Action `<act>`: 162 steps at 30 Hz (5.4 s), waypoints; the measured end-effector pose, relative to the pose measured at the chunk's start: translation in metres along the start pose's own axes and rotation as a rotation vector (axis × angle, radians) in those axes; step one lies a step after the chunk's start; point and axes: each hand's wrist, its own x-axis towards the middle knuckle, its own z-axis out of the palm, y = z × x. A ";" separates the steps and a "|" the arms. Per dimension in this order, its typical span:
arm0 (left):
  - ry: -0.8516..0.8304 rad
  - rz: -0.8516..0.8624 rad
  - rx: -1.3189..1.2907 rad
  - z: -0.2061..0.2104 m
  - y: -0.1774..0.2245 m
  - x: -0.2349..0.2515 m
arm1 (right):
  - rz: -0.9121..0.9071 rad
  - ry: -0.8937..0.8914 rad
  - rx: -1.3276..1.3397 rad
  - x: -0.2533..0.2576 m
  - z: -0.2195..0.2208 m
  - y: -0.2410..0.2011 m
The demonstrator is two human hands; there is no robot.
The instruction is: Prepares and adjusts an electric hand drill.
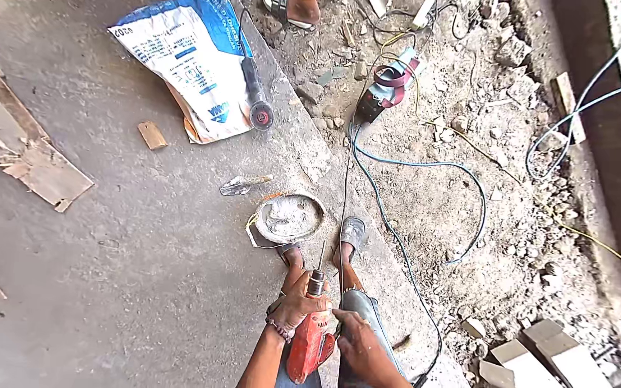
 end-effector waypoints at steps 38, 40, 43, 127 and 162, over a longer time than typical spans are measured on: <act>0.753 0.043 0.207 0.060 -0.052 0.054 | 0.170 0.365 0.436 0.031 -0.067 0.044; 0.794 0.067 0.229 0.054 -0.050 0.058 | 0.160 0.342 0.408 0.038 -0.068 0.046; 0.826 0.062 0.329 0.047 -0.047 0.055 | 0.144 0.330 0.357 0.043 -0.069 0.046; 0.486 0.146 0.298 0.084 -0.031 0.058 | 0.170 0.335 0.893 0.102 -0.080 0.004; 0.640 -0.040 0.595 0.107 -0.022 0.061 | 0.099 0.311 0.736 0.086 -0.090 0.031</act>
